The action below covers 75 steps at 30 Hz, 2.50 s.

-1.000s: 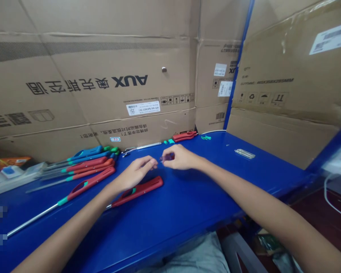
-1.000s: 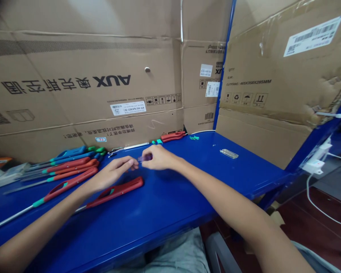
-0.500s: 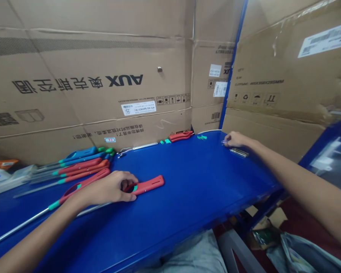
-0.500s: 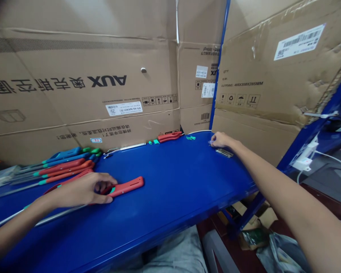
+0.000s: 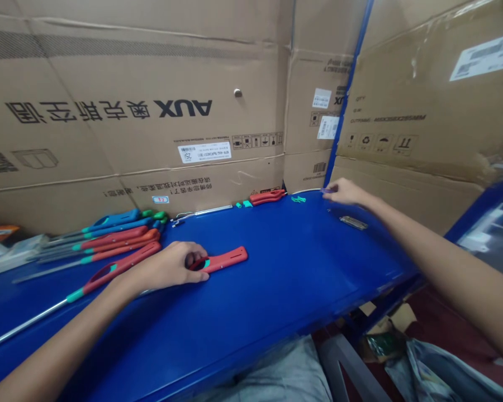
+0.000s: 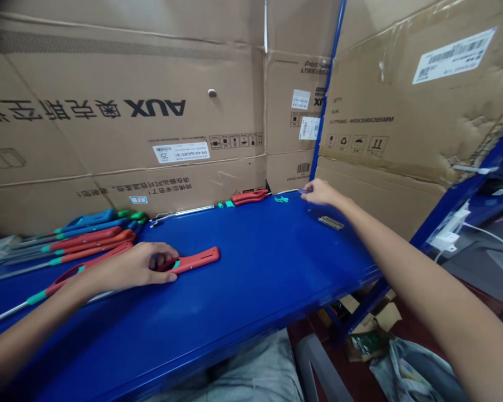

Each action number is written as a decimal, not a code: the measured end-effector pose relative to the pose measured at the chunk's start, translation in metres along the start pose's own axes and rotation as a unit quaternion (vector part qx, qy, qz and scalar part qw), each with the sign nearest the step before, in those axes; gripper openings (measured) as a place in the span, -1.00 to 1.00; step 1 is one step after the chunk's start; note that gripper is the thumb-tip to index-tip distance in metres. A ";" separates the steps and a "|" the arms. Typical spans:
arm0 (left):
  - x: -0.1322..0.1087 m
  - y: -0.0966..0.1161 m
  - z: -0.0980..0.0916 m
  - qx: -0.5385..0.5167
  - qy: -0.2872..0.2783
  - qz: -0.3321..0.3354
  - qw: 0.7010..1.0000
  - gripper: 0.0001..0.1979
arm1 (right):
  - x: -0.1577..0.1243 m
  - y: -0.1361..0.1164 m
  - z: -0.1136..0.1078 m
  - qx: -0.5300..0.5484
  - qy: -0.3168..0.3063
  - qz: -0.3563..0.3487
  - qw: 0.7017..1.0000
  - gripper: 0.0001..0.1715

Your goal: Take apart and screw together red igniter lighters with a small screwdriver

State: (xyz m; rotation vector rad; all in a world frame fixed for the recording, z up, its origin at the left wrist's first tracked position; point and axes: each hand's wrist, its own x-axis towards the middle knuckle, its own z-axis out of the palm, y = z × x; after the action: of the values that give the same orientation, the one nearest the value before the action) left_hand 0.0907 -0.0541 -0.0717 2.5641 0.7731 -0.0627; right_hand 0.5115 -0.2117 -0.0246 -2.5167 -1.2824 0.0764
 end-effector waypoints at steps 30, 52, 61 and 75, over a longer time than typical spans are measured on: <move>-0.009 -0.020 0.025 0.056 0.109 0.128 0.984 -0.68 | -0.075 -0.196 0.129 0.195 -0.130 -0.461 0.856 -0.77; -0.011 -0.021 0.008 -0.088 0.071 0.041 0.993 -0.66 | -0.057 -0.184 0.092 0.237 -0.074 -0.359 0.900 -0.58; -0.013 -0.020 0.004 -0.121 0.098 0.022 0.988 -0.64 | -0.046 -0.173 0.093 -0.003 -0.158 -0.292 0.943 -0.55; -0.012 -0.021 0.011 -0.081 0.151 0.046 0.984 -0.65 | -0.066 -0.188 0.108 0.086 -0.196 -0.382 0.899 -0.60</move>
State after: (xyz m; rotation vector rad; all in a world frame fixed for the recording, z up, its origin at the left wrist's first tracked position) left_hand 0.0707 -0.0493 -0.0879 2.4788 0.7305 0.4100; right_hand 0.3051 -0.1343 -0.0764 -1.7375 -2.2181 0.5048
